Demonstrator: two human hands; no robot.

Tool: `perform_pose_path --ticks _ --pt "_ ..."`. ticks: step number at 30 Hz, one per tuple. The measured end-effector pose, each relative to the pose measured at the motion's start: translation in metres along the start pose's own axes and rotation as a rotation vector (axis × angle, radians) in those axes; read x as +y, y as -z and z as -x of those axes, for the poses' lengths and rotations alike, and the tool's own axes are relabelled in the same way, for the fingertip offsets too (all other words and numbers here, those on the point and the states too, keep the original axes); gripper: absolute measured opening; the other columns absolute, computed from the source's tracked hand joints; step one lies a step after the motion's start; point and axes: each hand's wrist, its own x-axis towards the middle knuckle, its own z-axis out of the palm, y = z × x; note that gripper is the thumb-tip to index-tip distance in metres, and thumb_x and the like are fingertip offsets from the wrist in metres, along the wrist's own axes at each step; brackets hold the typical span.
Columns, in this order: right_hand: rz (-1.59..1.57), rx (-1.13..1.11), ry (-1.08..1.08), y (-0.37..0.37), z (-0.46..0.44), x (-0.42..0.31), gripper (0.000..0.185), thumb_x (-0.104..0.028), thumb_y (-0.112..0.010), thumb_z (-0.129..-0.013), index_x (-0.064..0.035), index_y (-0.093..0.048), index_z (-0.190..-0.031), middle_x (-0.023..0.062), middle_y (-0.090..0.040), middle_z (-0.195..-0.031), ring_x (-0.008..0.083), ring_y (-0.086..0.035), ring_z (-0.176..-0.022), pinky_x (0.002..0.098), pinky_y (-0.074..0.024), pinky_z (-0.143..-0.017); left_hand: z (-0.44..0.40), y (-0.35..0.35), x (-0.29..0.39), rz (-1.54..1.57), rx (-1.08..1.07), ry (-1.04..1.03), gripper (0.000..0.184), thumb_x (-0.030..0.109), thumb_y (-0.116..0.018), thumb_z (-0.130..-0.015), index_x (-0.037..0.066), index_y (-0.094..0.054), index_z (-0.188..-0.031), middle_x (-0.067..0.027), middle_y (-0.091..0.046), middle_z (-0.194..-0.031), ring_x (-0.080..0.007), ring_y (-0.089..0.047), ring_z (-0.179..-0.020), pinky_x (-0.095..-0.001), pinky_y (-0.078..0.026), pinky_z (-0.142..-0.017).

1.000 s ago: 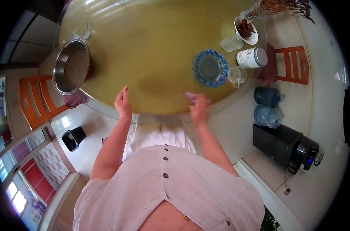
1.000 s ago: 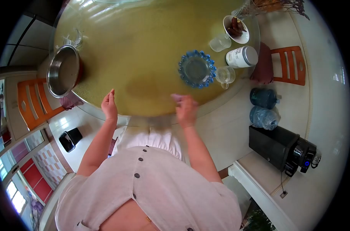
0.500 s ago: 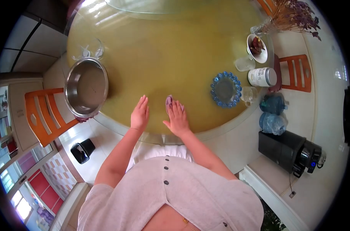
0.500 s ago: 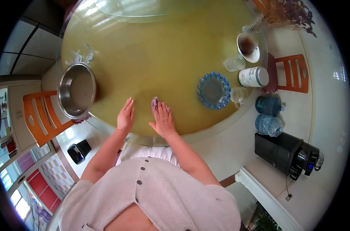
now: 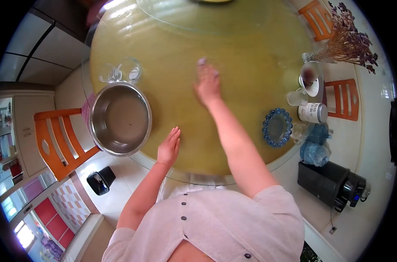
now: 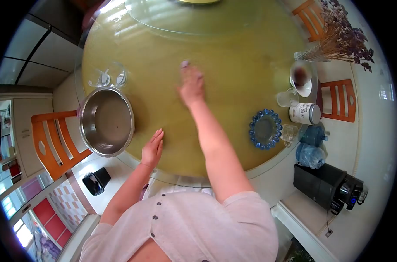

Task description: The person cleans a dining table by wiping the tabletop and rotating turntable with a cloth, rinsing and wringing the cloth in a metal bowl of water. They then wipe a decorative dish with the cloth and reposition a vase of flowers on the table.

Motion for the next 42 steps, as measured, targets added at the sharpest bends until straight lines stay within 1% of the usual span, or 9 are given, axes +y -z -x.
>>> perform_pose_path --ticks 5,8,17,25,28,31,33,35,42 --pt "0.163 -0.167 0.246 -0.008 0.099 -0.018 0.072 -0.049 -0.047 -0.089 -0.0138 -0.024 -0.147 0.0063 -0.028 -0.151 0.0238 -0.024 -0.140 0.0526 -0.0151 -0.112 -0.001 -0.005 -0.009 0.113 0.069 -0.017 0.029 0.011 -0.050 -0.092 0.008 -0.058 -0.120 -0.0107 -0.055 -0.129 -0.0269 -0.052 -0.120 -0.0349 -0.046 -0.096" --pt "-0.153 -0.122 0.349 0.017 0.127 0.015 0.049 -0.034 -0.049 -0.090 -0.0244 -0.043 -0.138 0.0002 -0.040 -0.144 0.0199 -0.037 -0.133 0.0578 -0.0173 -0.109 -0.001 -0.007 -0.009 0.122 0.073 -0.009 0.029 0.010 -0.050 -0.092 0.007 -0.058 -0.119 -0.0117 -0.055 -0.128 -0.0270 -0.052 -0.120 -0.0351 -0.045 -0.097" --pt "0.026 0.045 0.078 0.008 0.099 0.087 0.044 -0.025 -0.044 -0.093 -0.0183 -0.044 -0.137 0.0009 -0.040 -0.143 0.0192 -0.030 -0.136 0.0500 -0.0239 -0.109 0.008 -0.016 0.013 0.051 0.145 0.012 0.026 0.011 -0.050 -0.093 0.005 -0.061 -0.115 -0.0127 -0.059 -0.122 -0.0285 -0.055 -0.116 -0.0350 -0.045 -0.096" --pt "-0.169 -0.026 0.562 0.007 0.270 0.041 0.040 -0.016 -0.047 -0.089 -0.0172 -0.052 -0.129 0.0020 -0.047 -0.138 0.0192 -0.044 -0.128 0.0452 -0.0284 -0.108 0.071 -0.048 0.052 0.198 0.139 0.145 0.024 0.011 -0.049 -0.093 0.000 -0.063 -0.110 -0.0134 -0.064 -0.115 -0.0264 -0.060 -0.108 -0.0327 -0.047 -0.092" --pt "-0.476 -0.096 0.592 0.010 0.291 0.050 0.035 -0.015 -0.048 -0.090 -0.0148 -0.056 -0.124 0.0038 -0.053 -0.132 0.0220 -0.048 -0.123 0.0393 -0.0337 -0.106 0.103 -0.060 0.060 0.714 -0.029 0.434 0.027 0.011 -0.046 -0.094 -0.004 -0.062 -0.110 -0.0149 -0.065 -0.112 -0.0252 -0.062 -0.105 -0.0332 -0.048 -0.091" --pt "-1.278 -0.305 0.051 0.022 0.267 0.068 0.031 -0.015 -0.050 -0.092 -0.0127 -0.058 -0.121 0.0083 -0.058 -0.124 0.0294 -0.052 -0.117 0.0336 -0.0400 -0.102 0.134 -0.048 0.064 1.140 -0.271 0.744 0.031 0.015 -0.044 -0.094 -0.007 -0.061 -0.107 -0.0166 -0.065 -0.110 -0.0254 -0.063 -0.103 -0.0347 -0.048 -0.092" --pt "-1.547 -0.153 -0.184 0.015 0.232 0.105 0.030 -0.013 -0.049 -0.093 -0.0099 -0.057 -0.121 0.0105 -0.056 -0.126 0.0316 -0.051 -0.118 0.0343 -0.0403 -0.101 0.160 -0.043 0.052 1.256 -0.529 0.860 0.035 0.020 -0.043 -0.093 -0.008 -0.060 -0.106 -0.0185 -0.065 -0.109 -0.0269 -0.063 -0.103 -0.0356 -0.047 -0.093" --pt "-0.487 0.217 0.174 0.018 0.211 0.144 0.033 -0.010 -0.048 -0.092 -0.0071 -0.055 -0.124 0.0127 -0.052 -0.131 0.0316 -0.048 -0.123 0.0363 -0.0391 -0.102 0.176 -0.049 0.050 1.172 -0.562 0.973 0.036 0.021 -0.042 -0.093 -0.008 -0.059 -0.107 -0.0187 -0.064 -0.110 -0.0269 -0.062 -0.104 -0.0365 -0.047 -0.094" --pt "-0.225 0.185 0.223 -0.006 0.240 0.122 0.044 -0.004 -0.046 -0.086 -0.0074 -0.051 -0.129 0.0163 -0.049 -0.134 0.0327 -0.044 -0.127 0.0426 -0.0362 -0.104 0.200 -0.123 0.033 1.477 -0.339 1.190 0.045 0.026 -0.031 -0.099 -0.008 -0.051 -0.120 -0.0213 -0.055 -0.124 -0.0305 -0.055 -0.116 -0.0384 -0.044 -0.099"
